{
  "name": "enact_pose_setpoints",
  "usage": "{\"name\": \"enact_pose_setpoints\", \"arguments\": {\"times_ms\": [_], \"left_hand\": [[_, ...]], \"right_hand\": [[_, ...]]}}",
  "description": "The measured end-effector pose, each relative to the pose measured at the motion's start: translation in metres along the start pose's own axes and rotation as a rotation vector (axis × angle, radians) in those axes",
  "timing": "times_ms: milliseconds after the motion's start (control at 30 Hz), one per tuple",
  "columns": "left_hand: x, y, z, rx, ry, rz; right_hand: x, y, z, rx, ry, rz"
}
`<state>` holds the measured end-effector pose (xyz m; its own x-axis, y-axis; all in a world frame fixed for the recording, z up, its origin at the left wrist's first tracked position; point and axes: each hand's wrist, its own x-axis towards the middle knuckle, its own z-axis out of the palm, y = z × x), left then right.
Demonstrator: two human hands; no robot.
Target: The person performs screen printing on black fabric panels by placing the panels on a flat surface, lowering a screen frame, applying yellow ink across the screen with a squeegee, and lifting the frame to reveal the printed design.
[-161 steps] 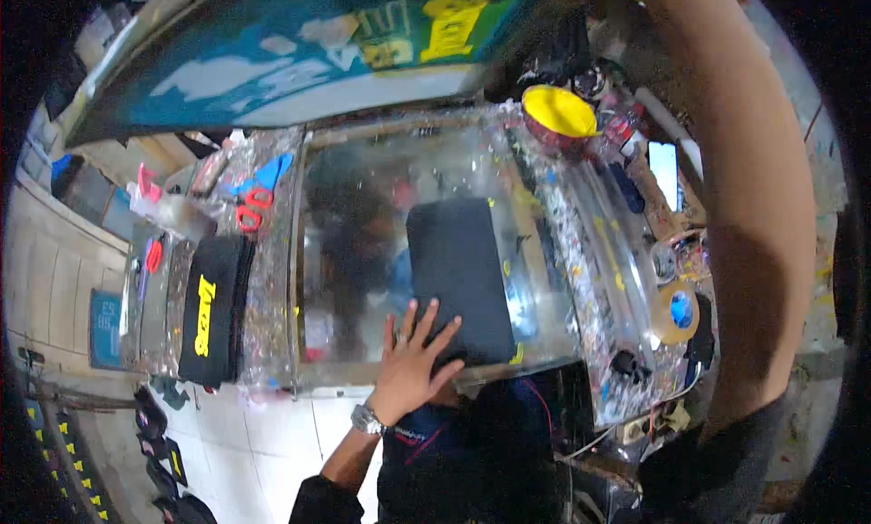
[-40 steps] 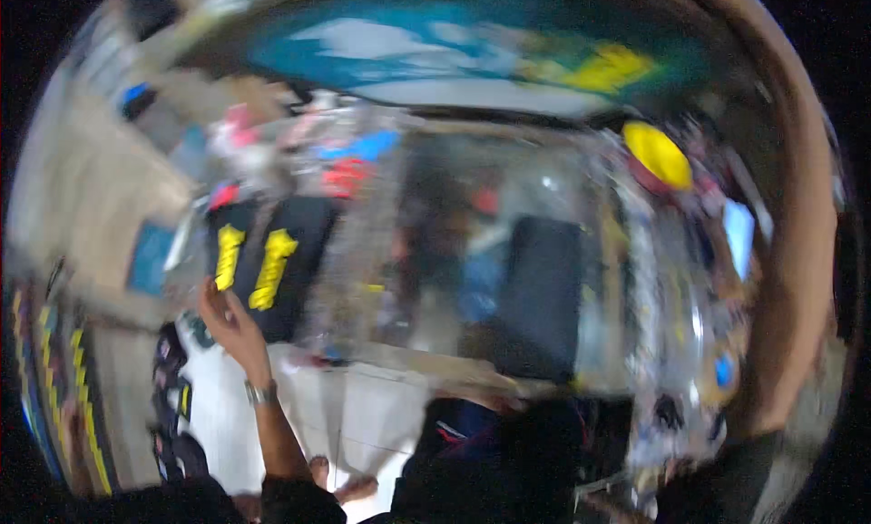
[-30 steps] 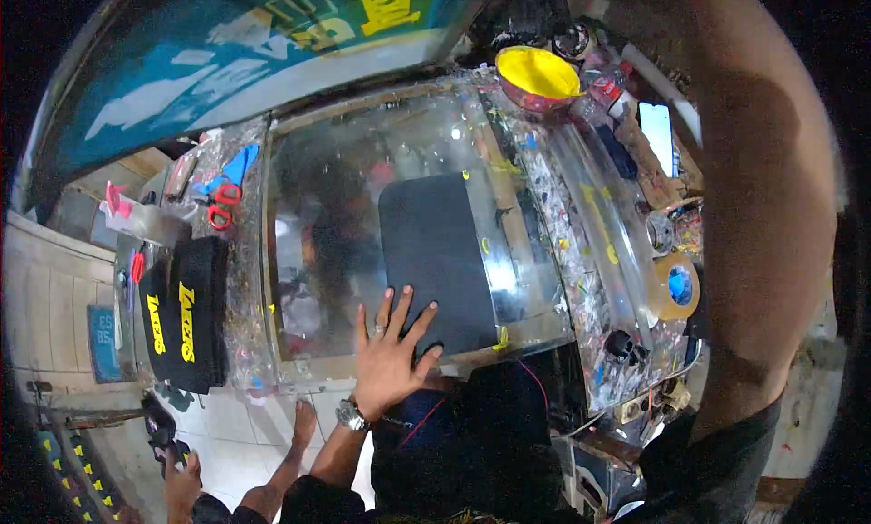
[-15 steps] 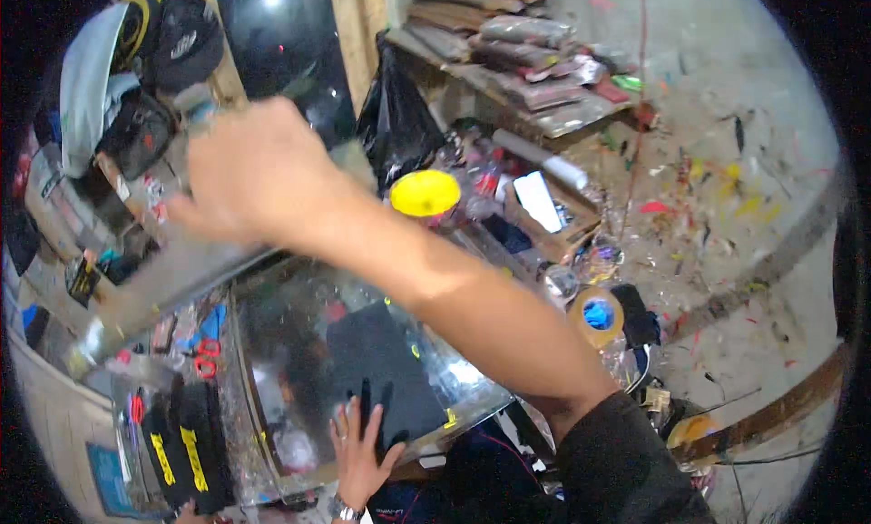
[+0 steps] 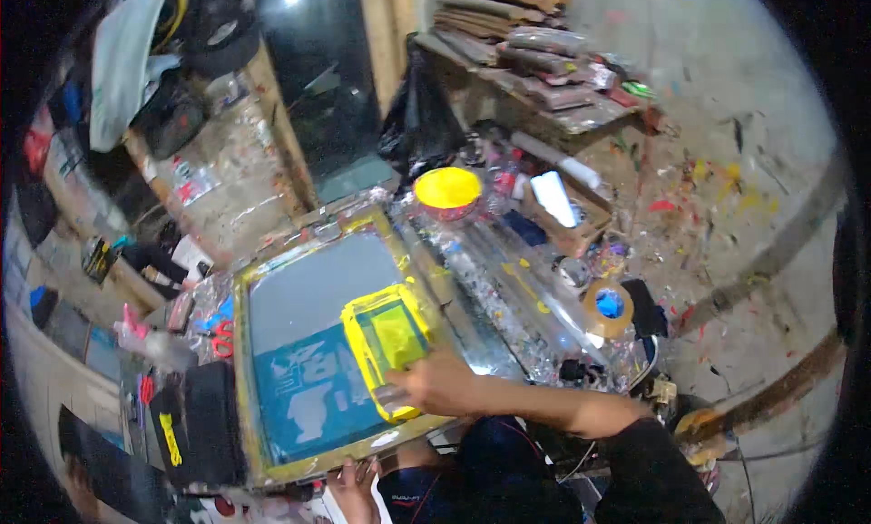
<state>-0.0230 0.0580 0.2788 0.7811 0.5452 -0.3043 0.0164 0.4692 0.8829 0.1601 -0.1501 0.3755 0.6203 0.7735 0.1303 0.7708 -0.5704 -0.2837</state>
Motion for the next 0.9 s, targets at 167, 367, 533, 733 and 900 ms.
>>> {"name": "enact_pose_setpoints", "arguments": {"times_ms": [167,367,533,733,900], "left_hand": [[-0.01,0.002,0.029,0.027,0.005,-0.079],[-0.005,0.015,0.013,0.261,-0.081,-0.189],[-0.003,0.01,0.005,0.364,-0.064,-0.222],[0.0,-0.001,0.001,0.305,-0.092,-0.288],[0.003,-0.001,-0.005,0.24,-0.105,-0.257]], "right_hand": [[0.003,0.022,0.022,-0.297,0.204,-0.142],[0.13,0.114,-0.001,-0.168,0.116,-0.05],[0.123,0.116,0.02,-0.37,0.275,-0.007],[0.001,-0.007,0.041,-0.365,0.206,0.293],[0.024,0.005,0.014,-0.061,-0.165,0.227]]}}
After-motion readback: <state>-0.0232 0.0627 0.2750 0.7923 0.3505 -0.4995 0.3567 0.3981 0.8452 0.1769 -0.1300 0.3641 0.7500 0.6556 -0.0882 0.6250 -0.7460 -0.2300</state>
